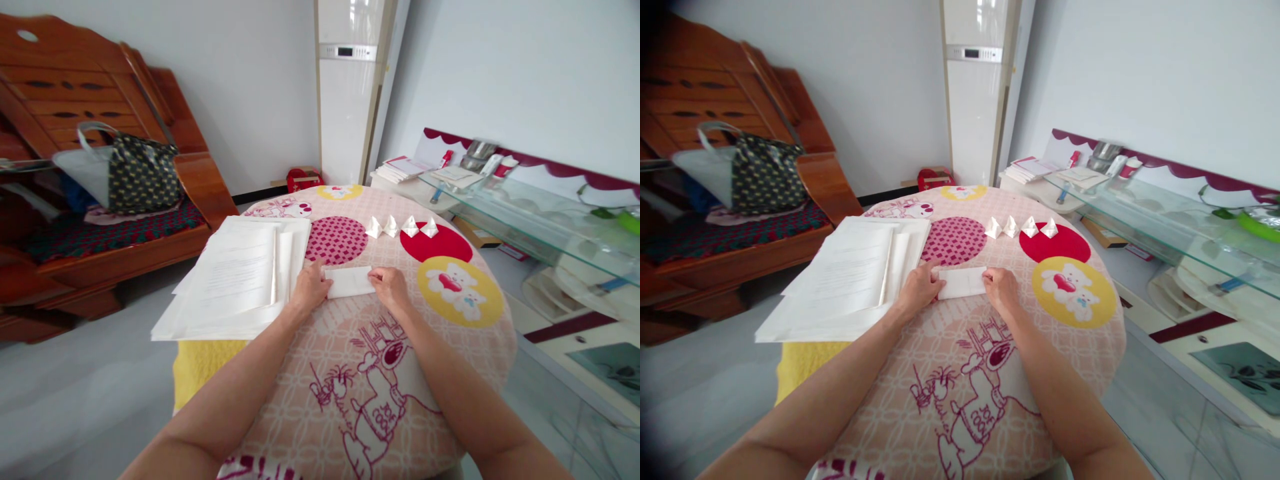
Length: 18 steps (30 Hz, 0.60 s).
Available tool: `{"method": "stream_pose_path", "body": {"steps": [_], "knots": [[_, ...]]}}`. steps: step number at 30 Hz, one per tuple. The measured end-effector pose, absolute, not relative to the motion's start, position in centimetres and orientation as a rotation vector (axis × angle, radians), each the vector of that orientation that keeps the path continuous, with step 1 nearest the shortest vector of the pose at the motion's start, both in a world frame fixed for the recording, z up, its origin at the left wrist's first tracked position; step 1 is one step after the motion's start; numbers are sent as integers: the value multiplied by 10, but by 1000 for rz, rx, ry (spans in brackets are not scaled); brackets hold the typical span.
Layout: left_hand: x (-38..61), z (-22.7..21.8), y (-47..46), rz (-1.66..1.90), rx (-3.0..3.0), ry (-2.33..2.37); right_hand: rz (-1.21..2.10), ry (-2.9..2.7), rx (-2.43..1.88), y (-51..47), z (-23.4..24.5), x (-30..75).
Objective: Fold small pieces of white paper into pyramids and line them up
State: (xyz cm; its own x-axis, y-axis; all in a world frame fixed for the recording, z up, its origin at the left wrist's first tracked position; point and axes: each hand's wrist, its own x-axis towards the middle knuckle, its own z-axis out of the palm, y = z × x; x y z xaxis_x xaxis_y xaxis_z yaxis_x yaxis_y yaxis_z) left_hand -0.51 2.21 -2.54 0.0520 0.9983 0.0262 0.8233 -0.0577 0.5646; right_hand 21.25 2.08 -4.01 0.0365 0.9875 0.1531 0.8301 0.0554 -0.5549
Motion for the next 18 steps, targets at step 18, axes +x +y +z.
{"method": "stream_pose_path", "body": {"steps": [18], "knots": [[-4,-59,39,666,2498,1093,298,-1949,-1893,17,-34,208]]}}
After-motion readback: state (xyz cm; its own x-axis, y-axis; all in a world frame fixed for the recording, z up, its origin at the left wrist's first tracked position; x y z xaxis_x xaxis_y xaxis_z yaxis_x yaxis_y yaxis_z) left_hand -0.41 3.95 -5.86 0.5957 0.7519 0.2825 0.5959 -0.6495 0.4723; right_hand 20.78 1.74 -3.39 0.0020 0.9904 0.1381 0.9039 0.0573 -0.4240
